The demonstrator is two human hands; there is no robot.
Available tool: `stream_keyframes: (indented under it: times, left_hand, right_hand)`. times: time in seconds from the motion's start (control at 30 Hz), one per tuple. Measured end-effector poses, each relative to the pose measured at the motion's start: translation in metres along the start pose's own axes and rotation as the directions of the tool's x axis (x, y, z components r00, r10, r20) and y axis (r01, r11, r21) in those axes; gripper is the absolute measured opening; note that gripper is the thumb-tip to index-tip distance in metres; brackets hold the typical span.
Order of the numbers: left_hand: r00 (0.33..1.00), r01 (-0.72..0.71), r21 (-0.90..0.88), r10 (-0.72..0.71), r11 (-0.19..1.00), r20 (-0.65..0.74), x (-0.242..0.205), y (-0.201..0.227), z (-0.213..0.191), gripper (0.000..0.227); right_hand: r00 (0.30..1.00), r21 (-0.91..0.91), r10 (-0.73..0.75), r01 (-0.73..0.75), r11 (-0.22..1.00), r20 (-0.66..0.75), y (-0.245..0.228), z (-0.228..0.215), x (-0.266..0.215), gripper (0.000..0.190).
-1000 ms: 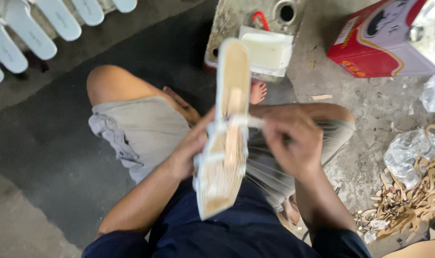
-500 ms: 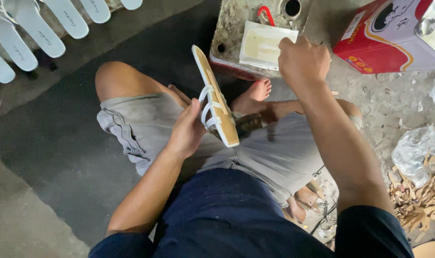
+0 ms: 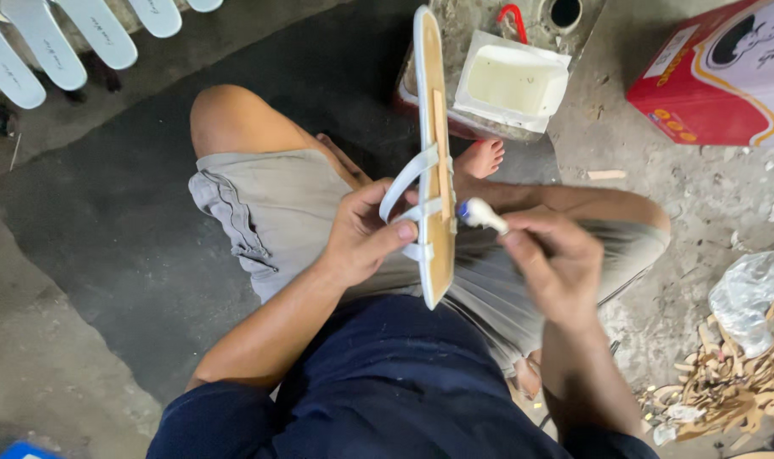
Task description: The person sits on the floor and applies glue to the sole of a white sandal using a toothbrush. They repeatedly dip the brush into a container of glue and spread it across the sandal's sole, then place the sandal on a nearby pile.
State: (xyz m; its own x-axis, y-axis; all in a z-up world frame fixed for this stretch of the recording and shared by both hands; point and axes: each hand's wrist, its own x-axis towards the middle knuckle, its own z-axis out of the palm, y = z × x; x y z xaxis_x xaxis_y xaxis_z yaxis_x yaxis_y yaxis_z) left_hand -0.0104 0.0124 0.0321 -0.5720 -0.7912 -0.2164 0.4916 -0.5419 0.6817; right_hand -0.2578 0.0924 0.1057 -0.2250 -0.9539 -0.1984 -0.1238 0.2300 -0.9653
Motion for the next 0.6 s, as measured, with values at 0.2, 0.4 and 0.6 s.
stream_keyframes:
  times: [0.2, 0.4, 0.6]
  left_hand:
    - [0.999, -0.013, 0.21, 0.002, 0.978, 0.052, -0.005, 0.015, 0.021, 0.034]
    - [1.0, -0.003, 0.156, 0.002, 0.988, 0.01, -0.007, 0.018, 0.028, 0.032]
    - [1.0, 0.0, 0.256, -0.006, 0.967, 0.022, -0.011, 0.024, 0.029, 0.034]
  right_hand:
    - [0.992, -0.001, -0.12, 0.12, 0.993, -0.043, 0.007, 0.025, -0.009, 0.01]
    - [0.917, -0.205, -0.398, 0.387, 0.899, -0.012, -0.004, 0.028, -0.01, 0.014]
    - [0.915, -0.302, -0.404, 0.388, 0.87, 0.012, -0.011, 0.02, -0.008, 0.012]
